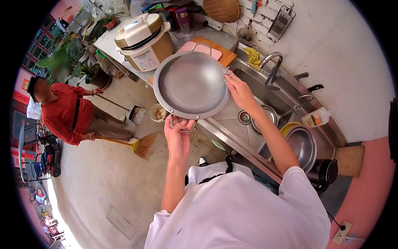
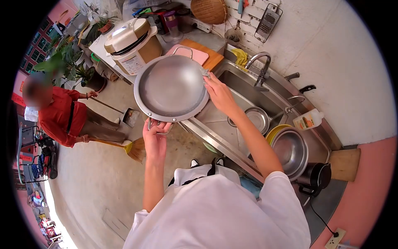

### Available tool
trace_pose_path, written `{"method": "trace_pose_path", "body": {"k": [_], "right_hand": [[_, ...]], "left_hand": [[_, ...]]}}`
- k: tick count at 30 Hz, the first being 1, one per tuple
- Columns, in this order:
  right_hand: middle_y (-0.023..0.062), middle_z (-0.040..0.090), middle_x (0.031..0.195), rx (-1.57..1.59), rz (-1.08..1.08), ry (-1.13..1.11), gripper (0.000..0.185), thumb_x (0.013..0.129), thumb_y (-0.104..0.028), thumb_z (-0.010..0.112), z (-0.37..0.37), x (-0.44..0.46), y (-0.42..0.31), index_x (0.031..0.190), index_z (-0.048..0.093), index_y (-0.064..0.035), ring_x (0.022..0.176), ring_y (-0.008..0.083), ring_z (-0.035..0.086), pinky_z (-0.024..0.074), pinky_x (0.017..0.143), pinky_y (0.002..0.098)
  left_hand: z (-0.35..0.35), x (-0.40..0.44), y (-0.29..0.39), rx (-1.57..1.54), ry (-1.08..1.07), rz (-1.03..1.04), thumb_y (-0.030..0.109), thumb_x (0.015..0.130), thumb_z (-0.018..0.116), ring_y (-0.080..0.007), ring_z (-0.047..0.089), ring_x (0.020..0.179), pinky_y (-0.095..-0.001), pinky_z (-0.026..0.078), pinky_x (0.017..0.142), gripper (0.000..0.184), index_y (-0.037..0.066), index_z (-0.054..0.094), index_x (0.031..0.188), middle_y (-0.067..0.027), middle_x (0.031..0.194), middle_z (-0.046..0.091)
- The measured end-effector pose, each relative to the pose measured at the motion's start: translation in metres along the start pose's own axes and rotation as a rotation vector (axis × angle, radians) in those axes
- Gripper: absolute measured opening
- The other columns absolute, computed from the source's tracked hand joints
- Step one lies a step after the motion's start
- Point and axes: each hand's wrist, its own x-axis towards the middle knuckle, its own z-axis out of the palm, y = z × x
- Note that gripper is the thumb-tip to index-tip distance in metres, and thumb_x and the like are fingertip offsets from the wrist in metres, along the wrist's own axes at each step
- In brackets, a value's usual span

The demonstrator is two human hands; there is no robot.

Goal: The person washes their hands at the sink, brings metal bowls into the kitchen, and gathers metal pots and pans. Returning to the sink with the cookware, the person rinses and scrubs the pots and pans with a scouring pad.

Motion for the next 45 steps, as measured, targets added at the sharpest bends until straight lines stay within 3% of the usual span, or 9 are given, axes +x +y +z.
{"method": "trace_pose_path", "body": {"k": [8, 11, 15, 19, 22, 24, 26, 28, 45], "right_hand": [[0.0143, 0.058, 0.105, 0.051, 0.11, 0.056, 0.033, 0.085, -0.013, 0.05, -0.019, 0.017, 0.023, 0.116, 0.05, -0.0016, 0.092, 0.0205, 0.056, 0.0403, 0.083, 0.0254], [0.0042, 0.057, 0.102, 0.541, 0.255, 0.28, 0.03, 0.087, -0.012, 0.05, -0.023, 0.009, 0.039, 0.113, 0.051, 0.0032, 0.091, 0.0095, 0.053, 0.0406, 0.079, 0.021], [0.0068, 0.056, 0.103, 1.003, 0.523, 0.459, 0.035, 0.086, -0.009, 0.052, -0.039, 0.001, 0.053, 0.117, 0.045, 0.0046, 0.091, 0.0095, 0.052, 0.0404, 0.081, 0.0225], [0.0071, 0.053, 0.107, 1.219, 0.293, 0.673, 0.03, 0.087, -0.004, 0.047, -0.064, 0.004, 0.045, 0.117, 0.044, 0.0011, 0.096, 0.0114, 0.051, 0.0405, 0.084, 0.0244], [0.0073, 0.053, 0.108, 1.227, 0.233, 0.621, 0.029, 0.087, -0.006, 0.047, -0.063, 0.001, 0.035, 0.115, 0.043, 0.0, 0.099, 0.013, 0.05, 0.0402, 0.086, 0.0257], [0.0103, 0.055, 0.106, 0.905, 0.279, 0.608, 0.025, 0.084, -0.003, 0.049, -0.059, -0.008, 0.048, 0.109, 0.048, -0.0002, 0.097, 0.0188, 0.053, 0.0401, 0.084, 0.0269], [0.0148, 0.056, 0.101, -0.097, 0.037, 0.288, 0.021, 0.08, -0.001, 0.05, -0.066, -0.024, 0.049, 0.101, 0.052, 0.0003, 0.093, 0.0274, 0.055, 0.0407, 0.082, 0.0293], [0.018, 0.055, 0.098, -0.112, 0.017, 0.34, 0.019, 0.076, -0.001, 0.051, -0.069, -0.032, 0.049, 0.095, 0.055, 0.0003, 0.091, 0.0341, 0.053, 0.041, 0.081, 0.0319], [0.017, 0.061, 0.087, 0.203, 0.539, 0.227, 0.038, 0.072, -0.028, 0.065, -0.087, -0.02, 0.09, 0.095, 0.056, 0.0019, 0.078, 0.0252, 0.059, 0.0447, 0.07, 0.0346]], "left_hand": [[0.003, 0.008, -0.012, -0.024, 0.019, -0.036, -0.014, 0.059, 0.034, -0.0365, 0.045, 0.11, -0.0413, 0.043, 0.093, 0.052, -0.009, 0.033, 0.11, -0.0204, 0.116, 0.041], [0.007, 0.012, -0.018, -0.045, -0.009, -0.069, -0.015, 0.059, 0.034, -0.0364, 0.047, 0.108, -0.0395, 0.045, 0.09, 0.054, -0.008, 0.032, 0.112, -0.0197, 0.117, 0.041], [0.013, 0.021, -0.029, 0.023, -0.087, -0.084, -0.013, 0.059, 0.033, -0.0378, 0.046, 0.108, -0.0421, 0.043, 0.093, 0.053, -0.01, 0.032, 0.112, -0.0205, 0.117, 0.042], [0.024, 0.025, -0.042, 0.047, -0.134, -0.121, -0.012, 0.059, 0.033, -0.0372, 0.047, 0.107, -0.0417, 0.043, 0.093, 0.05, -0.01, 0.034, 0.11, -0.0202, 0.115, 0.043], [0.031, 0.026, -0.055, 0.028, -0.102, -0.167, -0.012, 0.06, 0.034, -0.0368, 0.047, 0.108, -0.0423, 0.043, 0.093, 0.051, -0.01, 0.034, 0.111, -0.0201, 0.116, 0.043], [0.036, 0.026, -0.061, 0.001, -0.084, -0.193, -0.012, 0.06, 0.034, -0.0364, 0.046, 0.109, -0.0424, 0.043, 0.093, 0.053, -0.01, 0.033, 0.112, -0.0199, 0.116, 0.042], [0.042, 0.026, -0.064, -0.021, -0.066, -0.211, -0.012, 0.06, 0.034, -0.036, 0.046, 0.109, -0.0426, 0.043, 0.093, 0.054, -0.01, 0.033, 0.113, -0.0197, 0.116, 0.042], [0.049, 0.023, -0.066, -0.009, -0.074, -0.194, -0.012, 0.059, 0.035, -0.0351, 0.046, 0.11, -0.0423, 0.043, 0.093, 0.055, -0.01, 0.032, 0.115, -0.0194, 0.117, 0.042], [0.051, 0.018, -0.059, 0.095, -0.187, -0.277, -0.011, 0.056, 0.036, -0.0361, 0.046, 0.109, -0.0421, 0.04, 0.096, 0.057, -0.01, 0.033, 0.114, -0.02, 0.117, 0.042]]}}
